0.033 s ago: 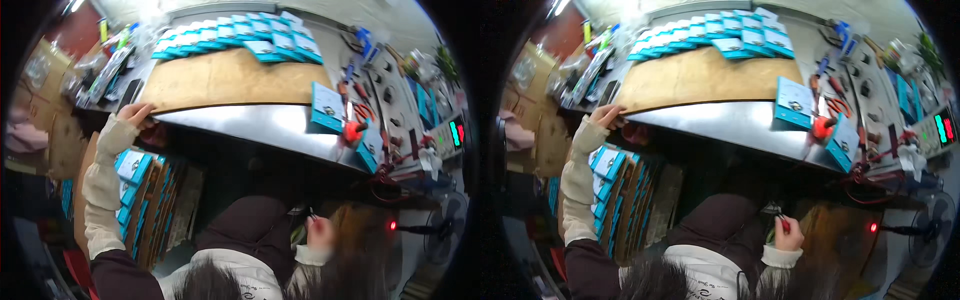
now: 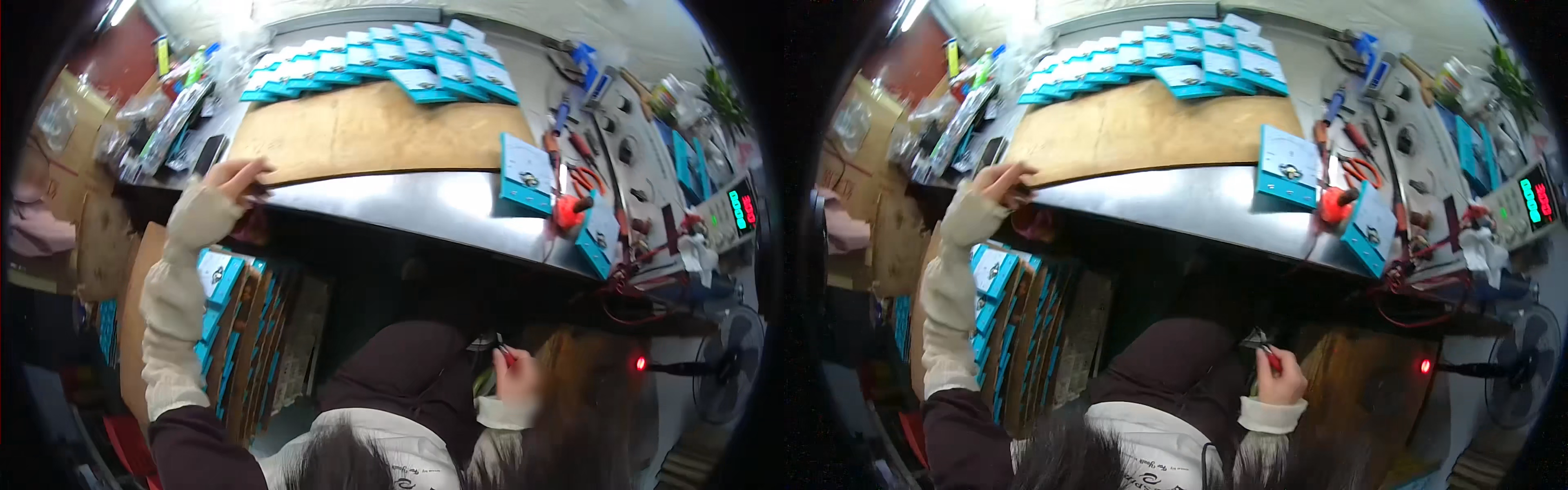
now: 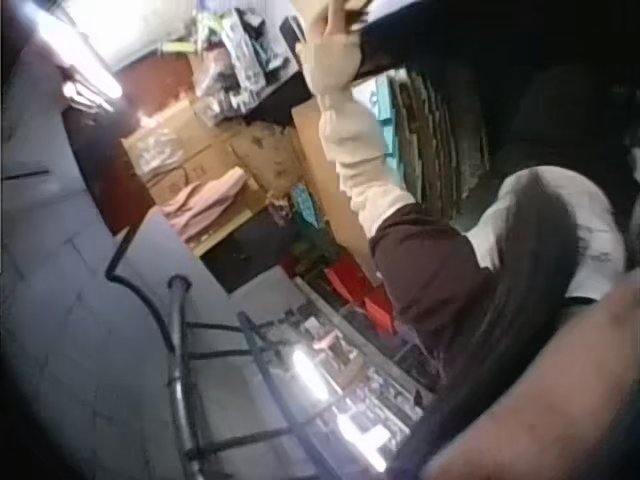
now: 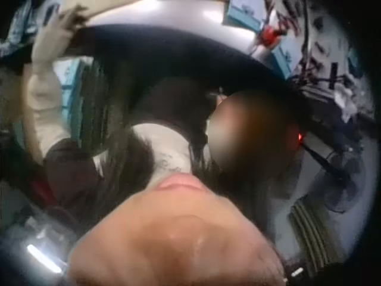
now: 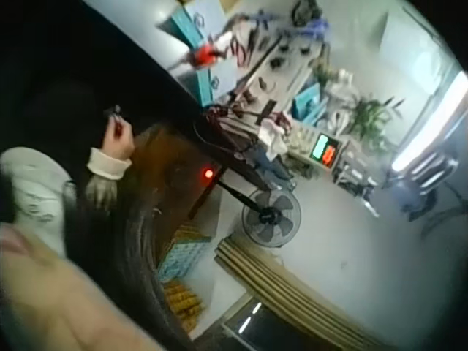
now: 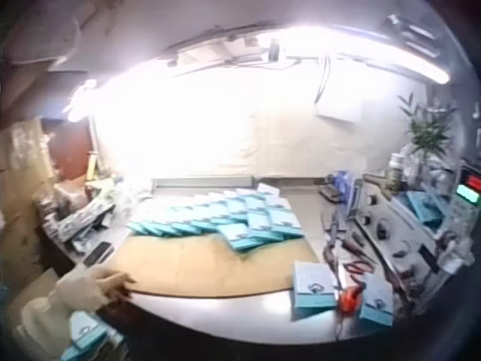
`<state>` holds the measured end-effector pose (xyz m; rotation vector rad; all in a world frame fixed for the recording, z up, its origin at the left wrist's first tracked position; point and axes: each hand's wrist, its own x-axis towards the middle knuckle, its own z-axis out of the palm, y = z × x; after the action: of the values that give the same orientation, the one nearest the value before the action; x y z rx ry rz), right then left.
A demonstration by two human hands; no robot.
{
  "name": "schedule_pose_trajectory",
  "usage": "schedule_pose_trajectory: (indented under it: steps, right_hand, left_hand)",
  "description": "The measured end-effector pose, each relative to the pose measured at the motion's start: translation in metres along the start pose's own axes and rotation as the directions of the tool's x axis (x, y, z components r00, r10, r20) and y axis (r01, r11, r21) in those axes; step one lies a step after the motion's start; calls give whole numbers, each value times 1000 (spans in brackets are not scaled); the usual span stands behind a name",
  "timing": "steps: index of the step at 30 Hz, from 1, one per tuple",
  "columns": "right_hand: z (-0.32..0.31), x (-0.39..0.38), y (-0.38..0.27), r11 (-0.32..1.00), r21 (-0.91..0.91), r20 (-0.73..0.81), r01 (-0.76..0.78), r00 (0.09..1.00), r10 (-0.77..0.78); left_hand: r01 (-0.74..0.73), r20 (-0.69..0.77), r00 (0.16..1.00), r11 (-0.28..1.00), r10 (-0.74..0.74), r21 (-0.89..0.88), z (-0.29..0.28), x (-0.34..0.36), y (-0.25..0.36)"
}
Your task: Testing analog voltmeters using a dedicated test rig and sorting them onto a stack.
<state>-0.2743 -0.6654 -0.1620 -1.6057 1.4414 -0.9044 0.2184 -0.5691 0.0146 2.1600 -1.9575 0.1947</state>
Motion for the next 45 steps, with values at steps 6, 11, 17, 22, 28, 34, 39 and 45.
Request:
schedule_pose_trajectory:
  steps: [6, 11, 17, 22, 28, 34, 39, 45]
  right_hand:
    - [31, -9, -63, 937, -101, 118, 333, 940, -321]
    - [23, -28, -64, 920, -161, 137, 358, 931, -339]
    - [9, -44, -23, 986, -153, 47, 70, 997, -64]
    - [17, -33, -39, 986, -135, 70, 101, 993, -92]
    - [48, -22, -99, 914, 189, 152, 360, 909, -389]
    - [66, -19, -120, 878, 47, 257, 476, 844, -471]
    - [67, -32, -114, 931, 107, 188, 350, 912, -364]
    - [55, -43, -102, 853, 520, 106, 49, 987, -121]
  left_hand:
    - [158, 38, 979, 631, -199, -759, 116, 196, 50]
    - [349, 121, 886, 471, -448, -810, 188, 281, 44]
    - [111, -313, 905, 870, -288, -480, 156, 164, 79]
    - [157, 204, 883, -144, -423, -977, 115, 48, 124]
    - [311, 502, 833, -555, -232, -771, 114, -21, 190]
    - [221, 425, 831, -487, -360, -845, 115, -33, 234]
    - [245, 390, 879, -441, -276, -863, 119, -34, 231]
    - [289, 428, 878, -474, -216, -832, 130, -32, 234]
